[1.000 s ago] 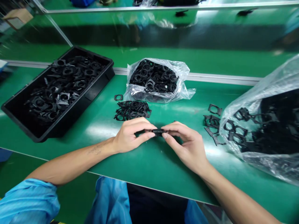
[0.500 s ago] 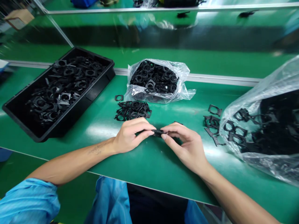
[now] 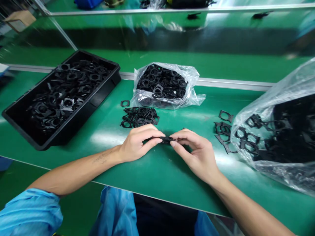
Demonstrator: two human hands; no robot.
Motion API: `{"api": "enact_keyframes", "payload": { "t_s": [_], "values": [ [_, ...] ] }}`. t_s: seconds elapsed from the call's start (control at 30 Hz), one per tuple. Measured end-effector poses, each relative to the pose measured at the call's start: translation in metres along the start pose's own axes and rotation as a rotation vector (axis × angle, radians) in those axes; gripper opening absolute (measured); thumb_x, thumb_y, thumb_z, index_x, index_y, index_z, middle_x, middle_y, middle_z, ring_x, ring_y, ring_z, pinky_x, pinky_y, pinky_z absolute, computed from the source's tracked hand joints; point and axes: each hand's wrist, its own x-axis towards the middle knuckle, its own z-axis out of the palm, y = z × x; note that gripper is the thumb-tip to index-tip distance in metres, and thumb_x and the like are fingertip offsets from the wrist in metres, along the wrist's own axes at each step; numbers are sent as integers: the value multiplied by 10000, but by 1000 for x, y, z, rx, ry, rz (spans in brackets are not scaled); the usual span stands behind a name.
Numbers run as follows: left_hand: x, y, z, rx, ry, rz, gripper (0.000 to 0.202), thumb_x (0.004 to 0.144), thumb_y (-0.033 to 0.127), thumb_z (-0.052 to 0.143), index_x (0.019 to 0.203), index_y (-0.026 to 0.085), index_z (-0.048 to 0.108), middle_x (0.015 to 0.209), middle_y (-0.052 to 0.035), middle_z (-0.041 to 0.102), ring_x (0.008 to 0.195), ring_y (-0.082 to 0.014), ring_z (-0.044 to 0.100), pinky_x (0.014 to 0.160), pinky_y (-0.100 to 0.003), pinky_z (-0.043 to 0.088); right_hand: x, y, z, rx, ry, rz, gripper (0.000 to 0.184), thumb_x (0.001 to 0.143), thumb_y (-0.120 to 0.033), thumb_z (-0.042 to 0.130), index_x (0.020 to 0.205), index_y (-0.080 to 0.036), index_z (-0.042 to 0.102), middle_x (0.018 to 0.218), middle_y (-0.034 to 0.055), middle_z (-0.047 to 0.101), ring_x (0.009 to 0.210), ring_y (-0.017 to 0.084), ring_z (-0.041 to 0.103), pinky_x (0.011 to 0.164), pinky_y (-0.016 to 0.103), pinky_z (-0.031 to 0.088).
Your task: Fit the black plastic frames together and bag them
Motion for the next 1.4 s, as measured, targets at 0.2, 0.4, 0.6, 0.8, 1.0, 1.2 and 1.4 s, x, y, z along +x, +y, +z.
{"api": "enact_keyframes", "payload": {
  "t_s": [0.2,0.4,0.6,0.8,1.0,1.2,1.4],
  "values": [
    [-1,0,-1,-4,-13,-19,120,967,225,638,1004,155,727,869,-62,753,781,-136,699,735,-248,572,0,-1,0,-4,7,-5,128,928,-333,693,924,-209,727,870,54,695,785,181,674,722,310,590],
    [-1,0,0,-6,-6,-21,132,973,240,629,1006,163,731,856,-59,753,768,-138,697,718,-248,570,0,-1,0,-15,6,-9,111,930,-314,687,922,-209,723,867,54,697,772,179,667,711,311,580],
    [-1,1,0,-11,-7,-11,121,967,222,635,1012,158,728,856,-57,753,768,-133,695,728,-244,568,0,-1,0,-11,-1,-19,70,927,-275,684,925,-212,716,871,49,696,772,175,664,707,303,567],
    [-2,0,1,-1,-11,-30,129,970,236,631,1014,167,731,866,-59,756,777,-140,700,734,-253,570,0,-1,0,-24,8,-14,114,933,-318,686,923,-212,726,867,52,695,774,179,666,708,304,578],
    [0,0,0,19,-18,-5,121,972,220,625,998,162,728,853,-57,750,765,-132,694,713,-242,570,1,-1,-1,-27,-2,-14,120,935,-325,683,912,-215,725,863,54,698,766,181,668,704,309,577],
    [-1,0,1,7,-19,-11,117,968,216,633,1003,152,725,859,-58,749,771,-129,693,724,-239,567,2,-1,-1,-16,-5,-18,71,931,-269,681,909,-213,720,862,46,693,767,172,660,707,299,561],
    [0,0,1,3,-19,-6,120,969,223,632,997,156,728,849,-56,749,760,-130,691,714,-238,564,2,0,-2,-26,-17,-29,73,935,-274,682,916,-214,721,869,44,689,776,174,656,712,299,556]
  ]
}}
